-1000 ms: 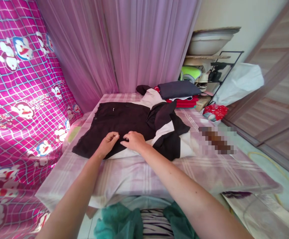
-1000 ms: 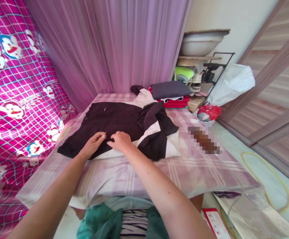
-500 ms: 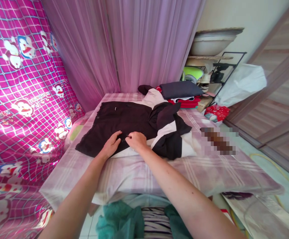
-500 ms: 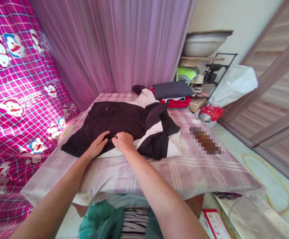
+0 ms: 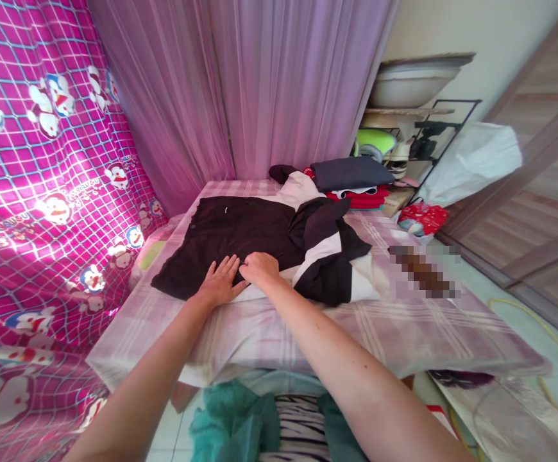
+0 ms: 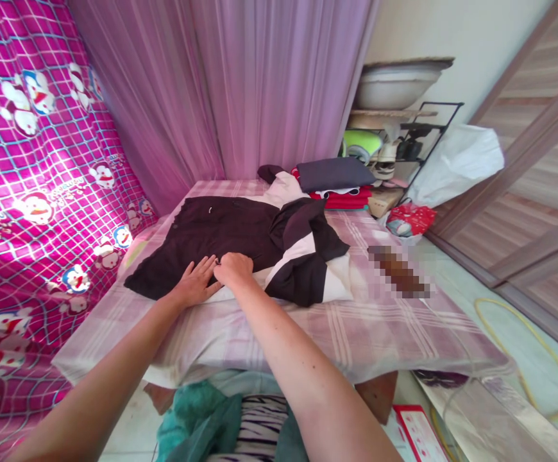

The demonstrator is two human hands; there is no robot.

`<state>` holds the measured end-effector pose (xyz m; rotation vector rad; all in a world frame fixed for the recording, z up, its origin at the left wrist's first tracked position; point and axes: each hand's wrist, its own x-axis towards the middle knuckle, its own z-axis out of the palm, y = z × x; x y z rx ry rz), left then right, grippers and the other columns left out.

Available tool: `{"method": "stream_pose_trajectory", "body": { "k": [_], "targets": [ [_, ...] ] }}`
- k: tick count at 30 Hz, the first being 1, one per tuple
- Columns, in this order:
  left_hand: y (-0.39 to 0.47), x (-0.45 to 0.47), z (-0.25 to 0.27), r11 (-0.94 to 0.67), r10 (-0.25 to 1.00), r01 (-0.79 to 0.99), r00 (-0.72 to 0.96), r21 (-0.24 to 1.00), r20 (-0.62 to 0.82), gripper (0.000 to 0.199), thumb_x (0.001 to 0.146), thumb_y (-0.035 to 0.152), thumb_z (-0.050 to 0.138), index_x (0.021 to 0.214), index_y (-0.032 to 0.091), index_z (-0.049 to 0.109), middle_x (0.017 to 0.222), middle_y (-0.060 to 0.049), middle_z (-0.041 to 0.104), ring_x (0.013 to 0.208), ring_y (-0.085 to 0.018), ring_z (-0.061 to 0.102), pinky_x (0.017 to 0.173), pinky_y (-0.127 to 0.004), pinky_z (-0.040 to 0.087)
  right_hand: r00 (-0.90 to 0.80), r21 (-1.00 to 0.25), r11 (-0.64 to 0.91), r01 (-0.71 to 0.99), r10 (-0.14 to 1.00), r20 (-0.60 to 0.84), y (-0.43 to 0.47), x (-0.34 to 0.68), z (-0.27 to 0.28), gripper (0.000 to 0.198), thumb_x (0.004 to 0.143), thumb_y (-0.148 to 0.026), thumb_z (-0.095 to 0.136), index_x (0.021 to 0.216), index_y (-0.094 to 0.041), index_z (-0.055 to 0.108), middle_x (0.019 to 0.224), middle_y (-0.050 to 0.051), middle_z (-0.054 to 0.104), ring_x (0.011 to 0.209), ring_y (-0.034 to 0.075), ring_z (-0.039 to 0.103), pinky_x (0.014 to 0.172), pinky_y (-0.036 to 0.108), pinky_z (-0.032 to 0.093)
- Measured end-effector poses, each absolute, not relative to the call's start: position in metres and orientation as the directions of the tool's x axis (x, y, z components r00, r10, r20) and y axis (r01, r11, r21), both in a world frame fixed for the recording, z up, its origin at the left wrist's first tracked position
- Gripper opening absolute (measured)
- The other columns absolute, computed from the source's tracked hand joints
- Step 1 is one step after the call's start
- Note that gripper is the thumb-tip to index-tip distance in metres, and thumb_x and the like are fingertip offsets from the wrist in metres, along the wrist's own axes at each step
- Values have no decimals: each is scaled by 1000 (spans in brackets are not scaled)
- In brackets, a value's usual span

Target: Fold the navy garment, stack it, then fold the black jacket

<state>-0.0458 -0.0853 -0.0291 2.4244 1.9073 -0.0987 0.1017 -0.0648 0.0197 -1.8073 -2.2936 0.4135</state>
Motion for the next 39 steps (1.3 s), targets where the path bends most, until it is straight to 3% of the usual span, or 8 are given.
{"method": "stream_pose_trajectory", "body": {
  "k": [13,20,27,33,39],
  "targets": [
    [-86,-46,-28,-231,968,973,230,-2,-103,81,92,66,24,155,16,20,162,-8,17,150,-26,15,120,-51,13,-171,-278,135,951,979,-108,-59,106,21,35,82,-30,56,110,-16,73,111,17,73,108,25,66,87,33,49],
    [-85,-52,-33,-227,971,973,230,40,-71,80,91,66,30,155,19,23,162,-10,20,149,-29,17,119,-54,14,-170,-297,146,944,984,-59,-60,110,20,31,84,-31,52,102,-21,76,107,12,74,105,23,67,84,31,49],
    [-88,-51,-32,-230,972,972,233,55,-45,78,91,67,30,155,23,24,161,-9,21,149,-29,18,118,-56,14,-262,-355,253,900,965,24,-67,98,13,33,89,-38,46,92,-28,78,95,5,77,94,19,69,78,26,49],
    [-90,-51,-33,-235,972,970,235,67,5,79,90,66,33,153,18,29,160,-10,26,148,-30,22,119,-54,15,-274,-294,280,914,960,62,-68,102,9,30,86,-28,50,97,-26,77,102,6,76,97,19,68,80,26,47],
    [-92,-53,-36,-242,969,966,237,94,65,81,89,66,35,152,15,32,159,-12,29,148,-29,24,119,-51,17,-304,-344,296,891,952,33,-68,103,6,24,85,-37,55,96,-30,76,100,1,76,95,17,68,77,24,47]
  ]
}}
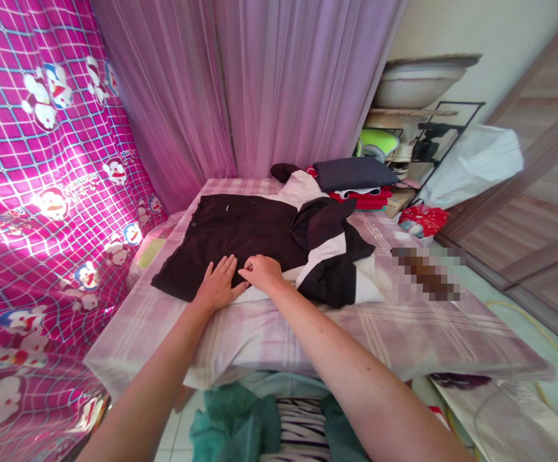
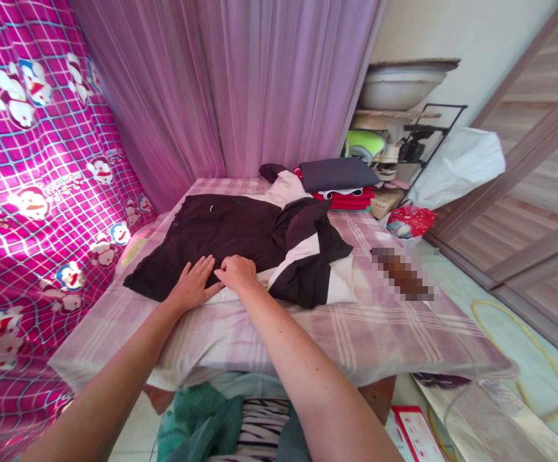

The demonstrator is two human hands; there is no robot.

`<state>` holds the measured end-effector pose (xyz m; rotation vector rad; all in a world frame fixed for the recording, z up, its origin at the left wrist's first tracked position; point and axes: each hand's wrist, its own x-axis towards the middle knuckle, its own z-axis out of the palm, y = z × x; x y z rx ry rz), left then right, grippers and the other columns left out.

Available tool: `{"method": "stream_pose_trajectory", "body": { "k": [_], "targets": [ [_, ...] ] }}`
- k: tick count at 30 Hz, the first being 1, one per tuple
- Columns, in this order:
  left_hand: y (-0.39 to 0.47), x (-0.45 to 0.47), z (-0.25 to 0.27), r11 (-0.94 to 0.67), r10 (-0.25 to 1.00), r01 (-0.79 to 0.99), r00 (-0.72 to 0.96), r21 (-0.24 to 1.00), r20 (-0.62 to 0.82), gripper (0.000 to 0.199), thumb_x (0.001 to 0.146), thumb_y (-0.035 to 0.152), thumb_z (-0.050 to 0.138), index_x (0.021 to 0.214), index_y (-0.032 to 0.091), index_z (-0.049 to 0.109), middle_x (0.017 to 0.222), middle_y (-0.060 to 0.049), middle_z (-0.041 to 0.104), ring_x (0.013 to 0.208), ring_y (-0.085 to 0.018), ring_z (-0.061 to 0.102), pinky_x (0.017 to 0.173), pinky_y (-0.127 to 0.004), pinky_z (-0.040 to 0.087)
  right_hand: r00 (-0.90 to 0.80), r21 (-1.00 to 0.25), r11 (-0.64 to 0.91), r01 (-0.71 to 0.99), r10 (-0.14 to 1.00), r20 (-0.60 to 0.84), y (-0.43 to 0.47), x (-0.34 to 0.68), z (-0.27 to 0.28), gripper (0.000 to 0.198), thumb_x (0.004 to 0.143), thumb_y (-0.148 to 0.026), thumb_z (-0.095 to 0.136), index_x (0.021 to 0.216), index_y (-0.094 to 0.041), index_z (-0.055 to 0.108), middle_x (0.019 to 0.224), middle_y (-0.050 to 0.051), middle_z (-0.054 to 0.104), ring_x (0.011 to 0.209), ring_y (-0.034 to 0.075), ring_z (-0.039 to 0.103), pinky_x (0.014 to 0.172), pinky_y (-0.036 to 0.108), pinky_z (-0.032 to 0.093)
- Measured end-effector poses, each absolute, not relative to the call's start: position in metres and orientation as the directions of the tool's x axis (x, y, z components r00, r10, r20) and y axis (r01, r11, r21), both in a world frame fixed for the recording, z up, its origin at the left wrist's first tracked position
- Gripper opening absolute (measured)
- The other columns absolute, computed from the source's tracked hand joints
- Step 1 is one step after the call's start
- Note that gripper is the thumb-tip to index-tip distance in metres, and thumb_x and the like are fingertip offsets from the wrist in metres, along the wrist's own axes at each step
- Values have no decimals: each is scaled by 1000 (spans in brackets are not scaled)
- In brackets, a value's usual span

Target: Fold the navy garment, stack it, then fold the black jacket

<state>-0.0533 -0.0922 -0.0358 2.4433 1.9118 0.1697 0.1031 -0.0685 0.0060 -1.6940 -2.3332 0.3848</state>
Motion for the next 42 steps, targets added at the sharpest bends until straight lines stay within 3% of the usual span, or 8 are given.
{"method": "stream_pose_trajectory", "body": {
  "k": [4,11,20,29,37,42],
  "targets": [
    [-92,-55,-38,-244,969,965,239,92,61,79,90,64,36,152,15,32,159,-12,28,148,-29,23,120,-51,17,-300,-316,288,904,954,11,-68,96,10,23,83,-29,55,93,-28,76,98,2,76,94,18,69,76,25,48],
    [-92,-55,-42,-224,971,972,217,70,96,78,89,59,40,152,14,31,158,-13,30,147,-30,24,120,-49,17,-330,-254,320,913,944,4,-68,91,14,28,87,-29,50,100,-24,75,105,7,75,101,19,67,82,27,48],
    [-91,-51,-37,-210,978,977,209,47,15,81,90,62,36,153,12,29,160,-14,24,148,-30,21,119,-51,17,-179,-327,161,931,984,-24,-74,96,11,28,90,-36,52,99,-23,75,106,9,75,100,21,68,82,29,49],
    [-91,-55,-44,-223,974,973,220,59,48,77,90,57,38,154,17,28,160,-12,26,148,-29,21,120,-49,16,-235,-300,234,925,971,31,-75,91,5,27,89,-34,53,99,-22,75,101,9,75,97,21,69,80,29,49],
    [-93,-49,-35,-197,980,979,197,46,2,79,90,63,33,153,14,28,161,-12,24,149,-27,20,120,-51,16,-164,-304,154,940,986,-8,-75,92,8,30,90,-35,52,103,-20,75,106,12,74,101,23,68,84,32,48],
    [-94,-47,-33,-190,982,980,190,54,8,80,90,66,32,152,16,30,160,-12,25,148,-28,21,119,-51,17,-139,-351,113,930,989,-49,-71,96,6,28,90,-38,53,99,-24,76,105,8,75,100,22,68,80,31,48]
  ]
}}
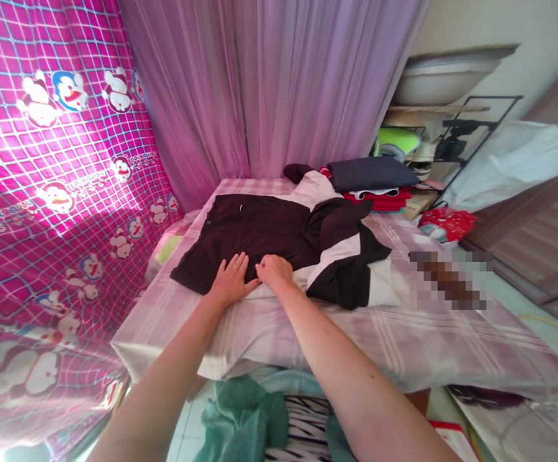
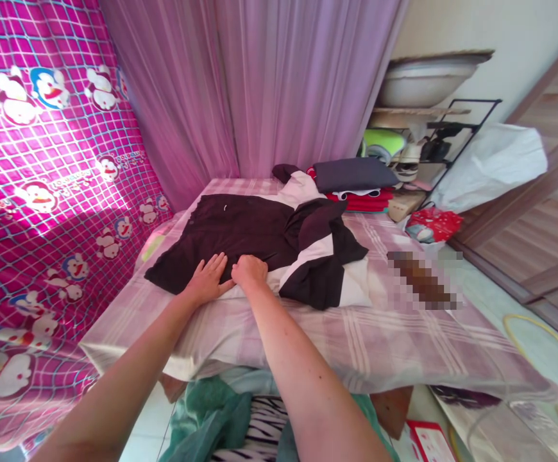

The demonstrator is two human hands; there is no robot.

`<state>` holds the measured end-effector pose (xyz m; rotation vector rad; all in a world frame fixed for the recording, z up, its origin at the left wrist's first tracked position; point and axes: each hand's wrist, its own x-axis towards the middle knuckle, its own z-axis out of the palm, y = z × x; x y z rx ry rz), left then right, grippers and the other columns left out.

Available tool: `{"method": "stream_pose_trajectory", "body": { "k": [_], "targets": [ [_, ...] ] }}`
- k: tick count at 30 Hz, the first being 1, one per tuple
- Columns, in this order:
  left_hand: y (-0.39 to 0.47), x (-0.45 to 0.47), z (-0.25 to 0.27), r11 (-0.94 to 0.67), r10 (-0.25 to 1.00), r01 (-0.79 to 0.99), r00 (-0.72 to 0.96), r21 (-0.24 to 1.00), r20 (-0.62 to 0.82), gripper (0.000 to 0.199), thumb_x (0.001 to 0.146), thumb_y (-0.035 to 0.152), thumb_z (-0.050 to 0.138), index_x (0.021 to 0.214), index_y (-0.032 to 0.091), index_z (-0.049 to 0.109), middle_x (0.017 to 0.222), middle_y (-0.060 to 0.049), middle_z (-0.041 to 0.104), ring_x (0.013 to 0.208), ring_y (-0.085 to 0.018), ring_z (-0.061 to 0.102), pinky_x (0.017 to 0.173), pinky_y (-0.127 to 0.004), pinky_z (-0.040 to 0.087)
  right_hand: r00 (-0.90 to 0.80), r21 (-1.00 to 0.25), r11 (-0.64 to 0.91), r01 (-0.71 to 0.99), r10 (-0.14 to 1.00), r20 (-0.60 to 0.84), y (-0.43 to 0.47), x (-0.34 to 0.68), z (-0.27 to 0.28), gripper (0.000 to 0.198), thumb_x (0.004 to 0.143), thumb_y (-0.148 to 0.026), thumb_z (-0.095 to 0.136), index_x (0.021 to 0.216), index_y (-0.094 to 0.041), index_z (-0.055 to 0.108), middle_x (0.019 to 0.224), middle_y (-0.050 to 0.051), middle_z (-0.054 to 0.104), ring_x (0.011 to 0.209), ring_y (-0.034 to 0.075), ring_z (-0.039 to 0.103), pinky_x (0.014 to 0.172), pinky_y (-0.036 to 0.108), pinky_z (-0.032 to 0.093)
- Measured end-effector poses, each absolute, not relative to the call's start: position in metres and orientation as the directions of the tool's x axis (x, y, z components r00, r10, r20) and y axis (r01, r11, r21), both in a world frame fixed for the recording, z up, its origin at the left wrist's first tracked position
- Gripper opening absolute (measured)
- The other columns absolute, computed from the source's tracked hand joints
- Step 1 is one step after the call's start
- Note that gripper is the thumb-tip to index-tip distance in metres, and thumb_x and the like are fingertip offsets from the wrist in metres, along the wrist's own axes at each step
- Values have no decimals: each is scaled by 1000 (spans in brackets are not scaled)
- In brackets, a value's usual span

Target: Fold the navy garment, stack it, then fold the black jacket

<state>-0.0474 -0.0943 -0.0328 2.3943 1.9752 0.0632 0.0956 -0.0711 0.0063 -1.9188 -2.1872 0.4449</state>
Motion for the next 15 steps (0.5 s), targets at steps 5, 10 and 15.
{"method": "stream_pose_trajectory", "body": {
  "k": [5,10,15],
  "targets": [
    [-95,-46,-30,-174,984,984,175,45,-21,83,90,67,31,153,13,28,161,-12,23,149,-28,20,119,-51,17,-146,-380,131,916,989,-12,-68,99,1,26,89,-38,54,95,-27,76,102,6,76,97,21,69,79,29,48],
    [-96,-46,-32,-153,988,987,154,39,-16,82,91,67,32,153,14,28,161,-10,23,149,-27,21,120,-50,17,-111,-404,98,910,994,-11,-66,99,-2,25,90,-38,54,95,-27,76,104,5,75,98,20,68,81,28,48],
    [-92,-52,-35,-166,986,981,166,97,12,74,93,60,35,153,18,29,160,-10,25,149,-26,21,120,-51,17,-138,-430,109,896,990,-35,-64,103,0,24,88,-40,56,92,-28,77,100,4,76,96,20,69,78,27,48]
  ]
}}
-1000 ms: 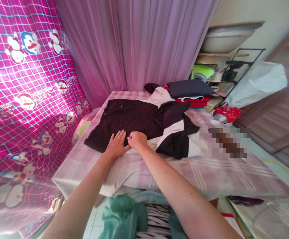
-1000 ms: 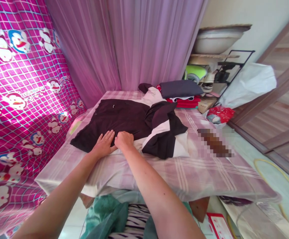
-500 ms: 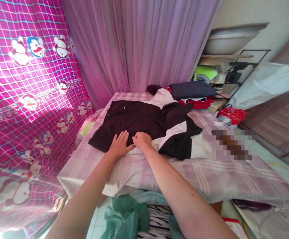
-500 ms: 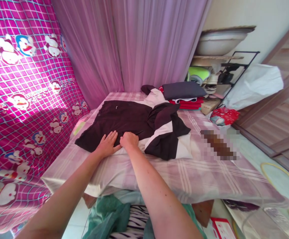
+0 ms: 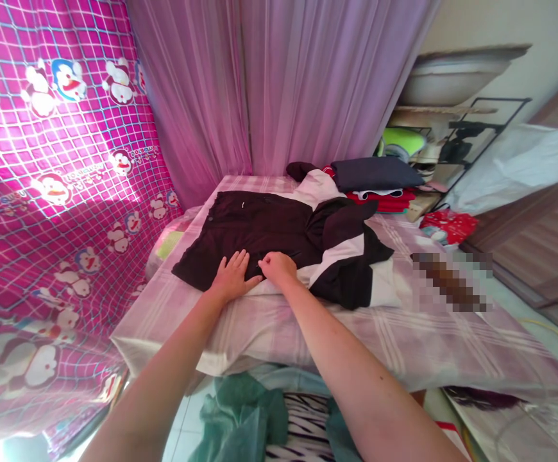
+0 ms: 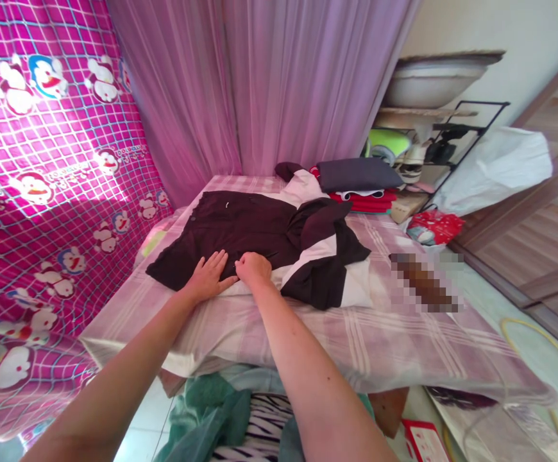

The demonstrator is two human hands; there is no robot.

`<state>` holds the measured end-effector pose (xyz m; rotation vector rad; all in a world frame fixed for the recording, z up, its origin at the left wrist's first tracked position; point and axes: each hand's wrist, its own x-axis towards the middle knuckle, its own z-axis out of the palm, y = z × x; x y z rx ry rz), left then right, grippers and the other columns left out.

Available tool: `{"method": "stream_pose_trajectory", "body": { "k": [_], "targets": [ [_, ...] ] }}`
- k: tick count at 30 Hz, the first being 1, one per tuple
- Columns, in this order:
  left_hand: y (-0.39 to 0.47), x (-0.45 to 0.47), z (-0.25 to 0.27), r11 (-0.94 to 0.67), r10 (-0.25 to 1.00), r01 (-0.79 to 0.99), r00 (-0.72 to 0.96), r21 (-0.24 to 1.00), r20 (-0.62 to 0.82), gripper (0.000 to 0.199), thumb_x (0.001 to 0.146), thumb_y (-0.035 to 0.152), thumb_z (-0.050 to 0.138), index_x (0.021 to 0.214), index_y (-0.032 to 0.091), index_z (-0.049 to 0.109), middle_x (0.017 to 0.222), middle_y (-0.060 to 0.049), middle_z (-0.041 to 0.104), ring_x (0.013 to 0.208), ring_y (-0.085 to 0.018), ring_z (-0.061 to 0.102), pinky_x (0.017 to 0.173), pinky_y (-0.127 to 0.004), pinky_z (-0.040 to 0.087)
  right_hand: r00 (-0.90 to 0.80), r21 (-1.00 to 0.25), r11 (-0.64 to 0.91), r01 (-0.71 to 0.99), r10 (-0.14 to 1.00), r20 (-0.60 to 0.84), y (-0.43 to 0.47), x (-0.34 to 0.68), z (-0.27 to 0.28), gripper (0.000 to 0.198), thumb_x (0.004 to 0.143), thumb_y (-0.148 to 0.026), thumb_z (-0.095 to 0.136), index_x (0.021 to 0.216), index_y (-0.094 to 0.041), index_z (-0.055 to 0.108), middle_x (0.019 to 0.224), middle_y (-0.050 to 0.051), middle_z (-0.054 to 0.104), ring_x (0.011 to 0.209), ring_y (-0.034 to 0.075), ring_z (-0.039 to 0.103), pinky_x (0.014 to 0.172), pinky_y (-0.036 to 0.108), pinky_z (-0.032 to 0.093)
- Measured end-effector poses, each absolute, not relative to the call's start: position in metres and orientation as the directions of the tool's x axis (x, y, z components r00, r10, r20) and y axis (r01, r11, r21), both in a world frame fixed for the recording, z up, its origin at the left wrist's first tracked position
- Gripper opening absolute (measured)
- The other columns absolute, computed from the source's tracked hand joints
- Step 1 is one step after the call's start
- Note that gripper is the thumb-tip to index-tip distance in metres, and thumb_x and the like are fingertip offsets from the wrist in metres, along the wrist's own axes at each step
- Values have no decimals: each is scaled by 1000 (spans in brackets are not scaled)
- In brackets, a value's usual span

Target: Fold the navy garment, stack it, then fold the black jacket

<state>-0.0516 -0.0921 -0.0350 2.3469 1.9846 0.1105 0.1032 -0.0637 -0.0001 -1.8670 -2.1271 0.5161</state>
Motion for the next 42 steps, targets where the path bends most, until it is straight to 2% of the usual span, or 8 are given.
{"method": "stream_pose_trajectory", "body": {
  "k": [3,6,12,21,32,38,42],
  "targets": [
    [-88,-57,-34,-160,987,975,161,157,4,56,98,43,29,151,27,34,160,-5,29,147,-23,25,118,-49,22,-196,-452,147,880,978,-64,-61,108,2,25,87,-40,56,91,-29,78,99,3,77,94,20,69,75,26,47],
    [-86,-60,-33,-152,988,972,155,178,-4,51,98,34,30,148,31,40,159,-3,31,147,-22,27,118,-49,22,-240,-438,180,881,967,-84,-59,111,4,25,87,-40,56,92,-29,78,100,3,77,92,19,69,73,25,47],
    [-85,-59,-33,-152,988,970,153,187,11,51,95,36,39,146,29,43,158,-4,33,147,-23,27,118,-50,21,-275,-375,256,891,962,3,-64,104,5,26,87,-34,52,92,-26,77,96,5,77,91,20,69,75,26,48],
    [-84,-57,-34,-133,991,983,134,125,4,53,95,34,38,148,27,41,159,-5,32,147,-23,27,119,-49,21,-344,-280,354,892,935,86,-72,96,-2,31,93,-33,46,98,-22,75,102,8,75,93,21,69,78,29,49],
    [-83,-54,-33,-126,991,991,128,39,-44,54,97,39,33,150,29,37,160,-5,28,147,-25,25,118,-53,22,-225,-272,232,934,973,57,-78,97,5,32,93,-33,48,105,-18,73,109,12,72,98,23,68,83,33,48],
    [-84,-54,-35,-140,989,990,141,34,-37,54,98,37,30,150,27,35,160,-7,28,147,-25,25,117,-55,23,-178,-313,165,935,984,-12,-73,103,9,32,94,-35,47,105,-22,74,109,11,73,101,22,68,83,31,48],
    [-84,-55,-35,-142,989,988,144,52,-37,54,97,37,31,150,28,36,160,-7,28,147,-25,25,117,-55,22,-200,-355,182,917,980,-15,-68,108,7,30,93,-36,50,102,-24,75,106,8,75,100,21,68,80,29,48]
  ]
}}
